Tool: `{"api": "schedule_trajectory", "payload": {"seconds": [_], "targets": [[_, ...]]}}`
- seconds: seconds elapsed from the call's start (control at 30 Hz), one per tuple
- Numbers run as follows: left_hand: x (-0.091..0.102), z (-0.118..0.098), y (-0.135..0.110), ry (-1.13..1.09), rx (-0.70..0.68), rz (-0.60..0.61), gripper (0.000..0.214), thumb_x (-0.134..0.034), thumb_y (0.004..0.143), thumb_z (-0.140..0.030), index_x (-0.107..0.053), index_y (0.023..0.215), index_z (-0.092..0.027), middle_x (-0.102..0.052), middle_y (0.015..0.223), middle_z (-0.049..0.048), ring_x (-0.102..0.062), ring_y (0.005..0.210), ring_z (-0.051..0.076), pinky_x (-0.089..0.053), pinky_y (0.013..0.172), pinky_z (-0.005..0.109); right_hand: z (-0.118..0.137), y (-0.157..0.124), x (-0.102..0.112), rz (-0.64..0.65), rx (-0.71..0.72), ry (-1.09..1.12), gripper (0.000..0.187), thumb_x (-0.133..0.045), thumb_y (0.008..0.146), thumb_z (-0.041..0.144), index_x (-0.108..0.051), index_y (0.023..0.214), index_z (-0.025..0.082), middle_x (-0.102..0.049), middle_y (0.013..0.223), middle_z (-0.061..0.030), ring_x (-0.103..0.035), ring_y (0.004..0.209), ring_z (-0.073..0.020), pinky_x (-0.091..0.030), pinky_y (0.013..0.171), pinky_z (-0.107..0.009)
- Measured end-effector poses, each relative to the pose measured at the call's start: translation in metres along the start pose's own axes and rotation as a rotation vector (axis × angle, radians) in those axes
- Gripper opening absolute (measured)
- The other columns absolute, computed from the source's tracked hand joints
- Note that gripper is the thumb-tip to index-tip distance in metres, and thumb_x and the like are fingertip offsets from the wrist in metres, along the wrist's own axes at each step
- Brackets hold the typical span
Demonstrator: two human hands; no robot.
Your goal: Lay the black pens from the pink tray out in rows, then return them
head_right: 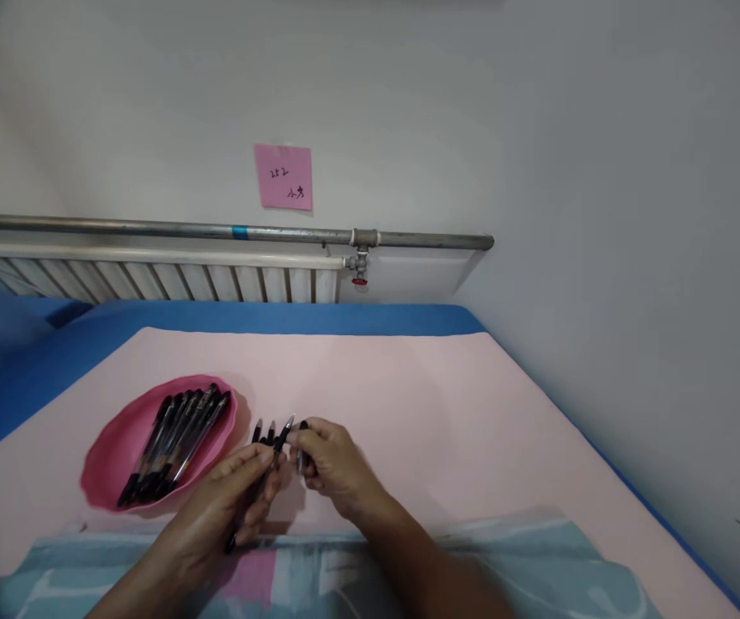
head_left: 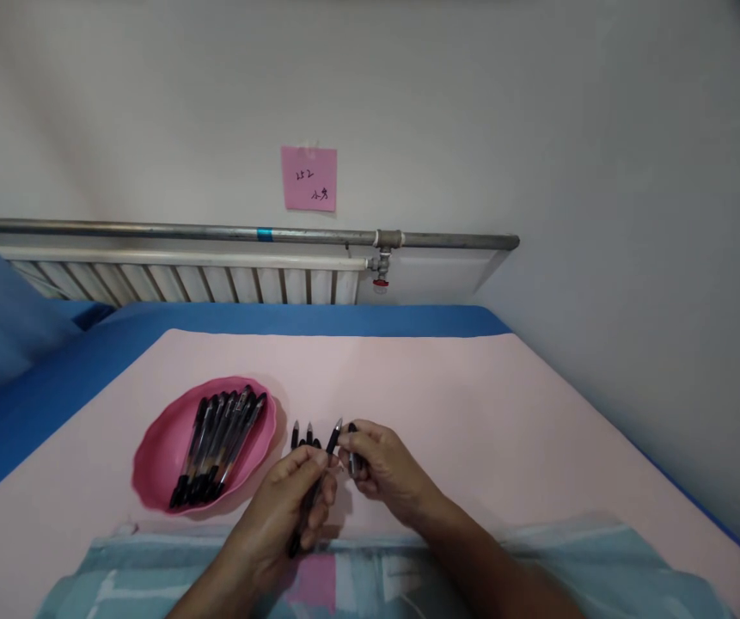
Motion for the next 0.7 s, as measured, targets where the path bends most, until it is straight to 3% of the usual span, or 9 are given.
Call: {"api": "schedule_trajectory", "payload": {"seconds": [0.3, 0.4, 0.6, 0.7], "targets": [[-0.003, -0.005, 0.000, 0.118, -0.011, -0.009, 0.034, -0.061, 0.072, -0.049, -0.050, 0.072, -0.017, -0.059, 0.056, -0.0037, -0.044, 0.033, 0.004, -0.033, 0.035, 0.016, -0.003, -0.005, -0.018, 0.085, 0.007, 0.033, 0.018, -0.058, 0.069, 0.030, -0.047, 0.063, 0.017, -0.044, 0.044, 0.0075, -0.030, 0.036, -0.0029, -0.015, 0.038, -0.017], [-0.002, -0.006, 0.000, 0.215, 0.001, -0.002, 0.035, -0.056, 0.074, -0.051, -0.050, 0.072, -0.017, -0.059, 0.058, -0.0024, -0.050, 0.040, 0.008, -0.038, 0.041, 0.020, -0.002, -0.003, -0.013, 0.042, 0.020, 0.035, 0.017, -0.057, 0.068, 0.030, -0.047, 0.063, 0.018, -0.043, 0.045, 0.0077, -0.031, 0.037, -0.0033, -0.017, 0.038, -0.017], [0.019, -0.045, -0.010, 0.855, -0.324, -0.198, 0.022, -0.049, 0.082, -0.039, -0.052, 0.072, -0.020, -0.051, 0.055, -0.0041, -0.047, 0.050, 0.011, -0.033, 0.050, 0.021, 0.006, 0.009, 0.026, -0.230, 0.069, -0.157, 0.017, -0.053, 0.070, 0.030, -0.046, 0.060, 0.018, -0.038, 0.046, 0.0083, -0.028, 0.036, -0.0034, -0.019, 0.037, -0.018], [0.019, -0.051, -0.012, 1.177, -0.352, -0.209, 0.013, -0.045, 0.083, -0.028, -0.053, 0.076, -0.020, -0.054, 0.062, -0.0019, -0.049, 0.058, 0.013, -0.031, 0.056, 0.023, 0.005, 0.014, 0.033, -0.250, 0.066, -0.373, 0.017, -0.050, 0.071, 0.029, -0.045, 0.058, 0.019, -0.041, 0.048, 0.0070, -0.035, 0.037, -0.0049, -0.022, 0.038, -0.019]]}}
Point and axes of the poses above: each hand's wrist, its own y-axis towards the middle knuckle, its own x-axis out of the back of the hand, z = x × y, the point moved 8 cm from there along y, towards the middle knuckle
